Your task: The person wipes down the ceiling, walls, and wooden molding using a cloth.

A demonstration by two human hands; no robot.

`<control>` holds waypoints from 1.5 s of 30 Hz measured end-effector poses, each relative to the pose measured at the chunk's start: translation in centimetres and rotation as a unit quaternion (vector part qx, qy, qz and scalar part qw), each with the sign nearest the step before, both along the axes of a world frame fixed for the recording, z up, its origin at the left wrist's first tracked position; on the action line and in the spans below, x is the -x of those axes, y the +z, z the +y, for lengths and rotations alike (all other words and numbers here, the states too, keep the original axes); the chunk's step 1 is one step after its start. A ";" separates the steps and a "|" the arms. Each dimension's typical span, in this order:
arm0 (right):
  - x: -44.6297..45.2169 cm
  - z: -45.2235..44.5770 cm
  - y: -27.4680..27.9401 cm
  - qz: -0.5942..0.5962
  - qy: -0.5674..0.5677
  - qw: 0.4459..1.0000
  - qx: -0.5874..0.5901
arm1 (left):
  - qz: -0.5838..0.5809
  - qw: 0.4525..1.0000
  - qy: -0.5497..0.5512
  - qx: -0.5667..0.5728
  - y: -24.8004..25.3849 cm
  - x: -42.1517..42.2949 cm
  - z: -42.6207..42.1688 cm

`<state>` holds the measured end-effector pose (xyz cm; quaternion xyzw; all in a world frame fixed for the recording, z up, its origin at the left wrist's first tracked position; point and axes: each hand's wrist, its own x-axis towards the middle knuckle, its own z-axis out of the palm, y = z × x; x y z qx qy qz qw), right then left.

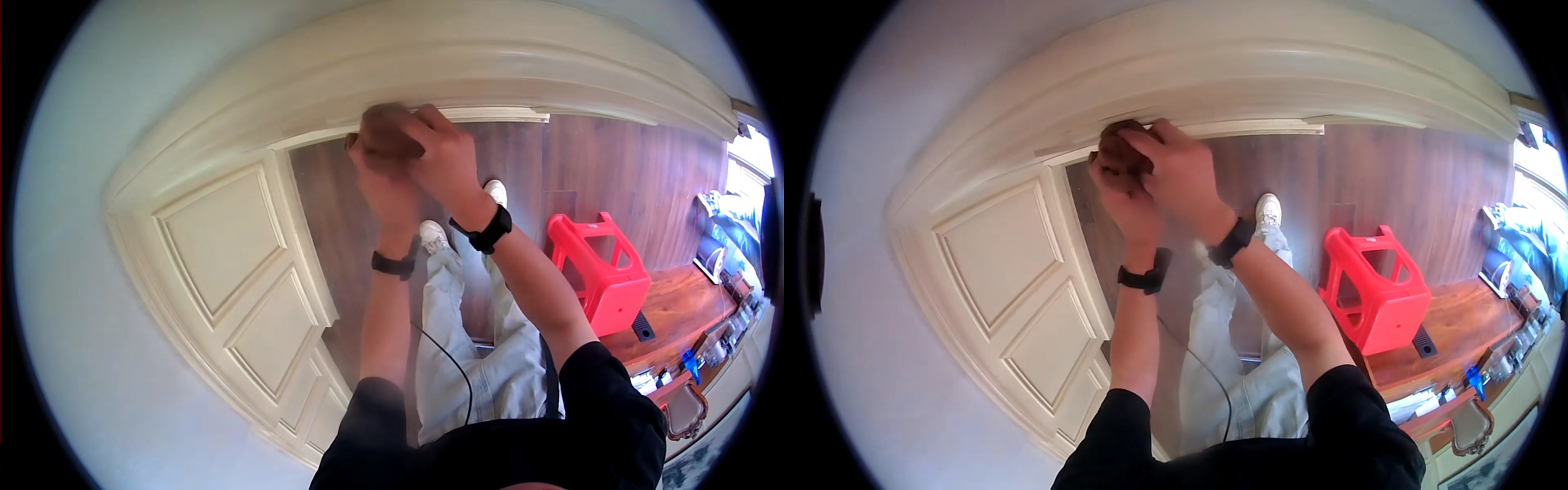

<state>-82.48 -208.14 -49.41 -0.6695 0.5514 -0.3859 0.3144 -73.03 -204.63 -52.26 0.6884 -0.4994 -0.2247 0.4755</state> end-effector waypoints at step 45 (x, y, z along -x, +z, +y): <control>2.1 -4.3 -18.0 -0.131 -0.114 0.911 0.373 | -0.075 0.937 -0.137 0.314 -14.1 0.5 -6.9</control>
